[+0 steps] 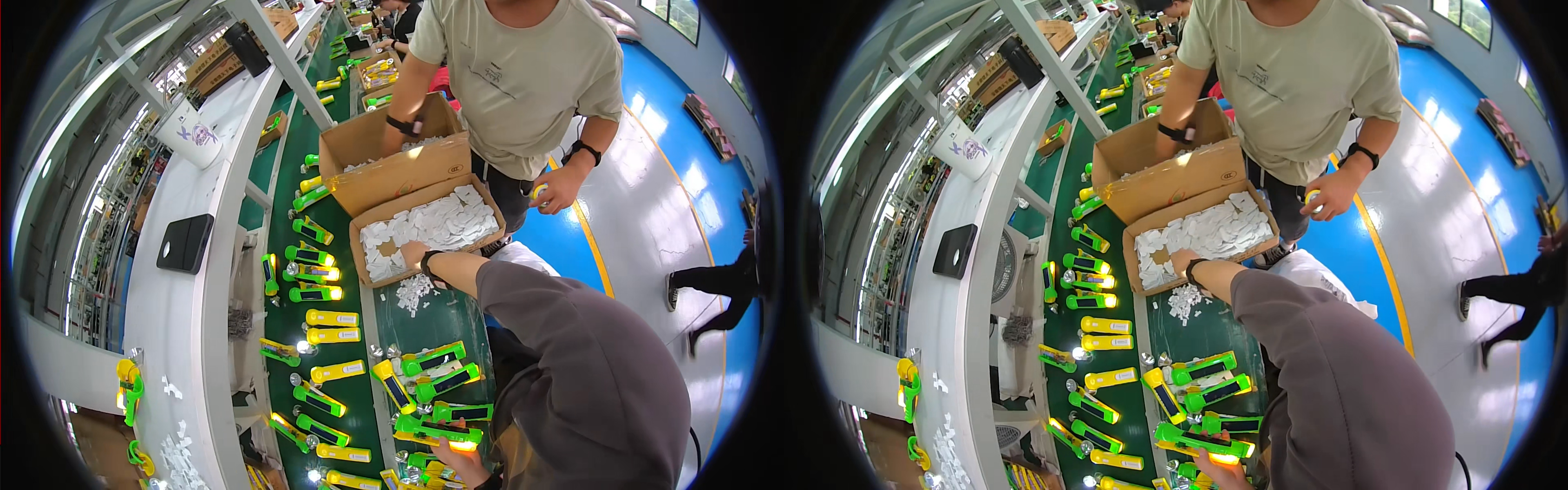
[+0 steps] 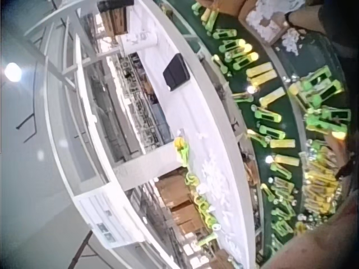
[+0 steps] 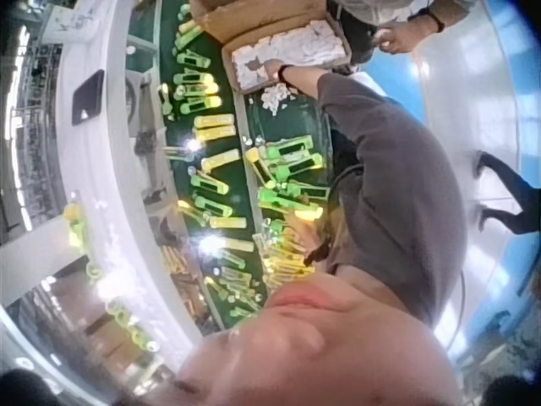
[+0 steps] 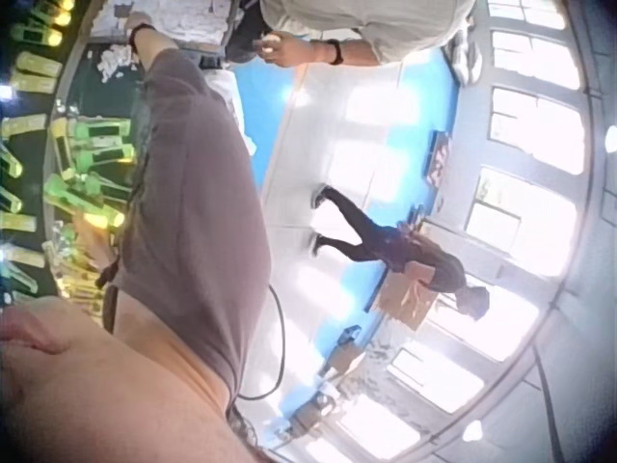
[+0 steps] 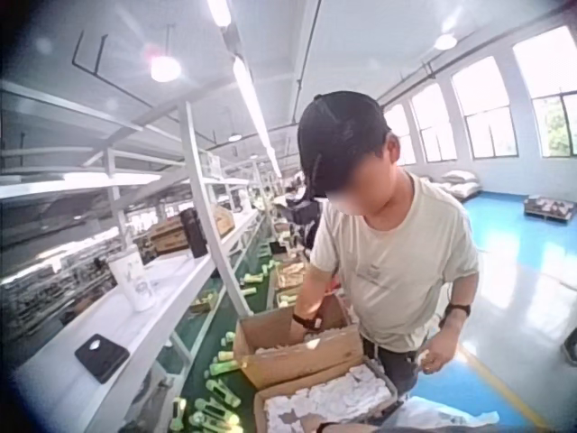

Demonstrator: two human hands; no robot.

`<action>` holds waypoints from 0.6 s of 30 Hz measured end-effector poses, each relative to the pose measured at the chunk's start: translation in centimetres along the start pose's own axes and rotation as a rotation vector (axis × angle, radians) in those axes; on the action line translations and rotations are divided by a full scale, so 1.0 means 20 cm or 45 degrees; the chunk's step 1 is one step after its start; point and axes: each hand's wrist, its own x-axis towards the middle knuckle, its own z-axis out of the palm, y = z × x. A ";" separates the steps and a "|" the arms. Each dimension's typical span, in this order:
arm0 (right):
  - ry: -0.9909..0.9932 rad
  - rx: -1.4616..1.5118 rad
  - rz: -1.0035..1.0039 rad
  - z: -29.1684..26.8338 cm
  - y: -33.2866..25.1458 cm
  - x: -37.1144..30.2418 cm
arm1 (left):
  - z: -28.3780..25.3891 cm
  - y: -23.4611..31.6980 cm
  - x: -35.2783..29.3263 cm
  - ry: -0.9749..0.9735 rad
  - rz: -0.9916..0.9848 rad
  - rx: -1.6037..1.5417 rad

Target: Assemble green and yellow solar-powered flashlights on a factory assembly line.

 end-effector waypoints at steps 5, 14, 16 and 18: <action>0.274 -0.086 0.038 -0.06 -0.06 -0.11 | 0.05 0.03 -0.02 0.033 0.009 -0.072; -0.414 1.438 -0.252 -0.51 -0.43 -0.72 | 0.13 0.10 0.09 0.049 0.057 0.011; -0.666 1.528 -0.349 -0.59 -0.52 -0.93 | 0.20 0.14 0.13 0.049 0.095 0.075; -0.817 1.655 -0.451 -0.52 -0.56 -1.06 | 0.19 0.14 0.17 -0.048 0.136 0.092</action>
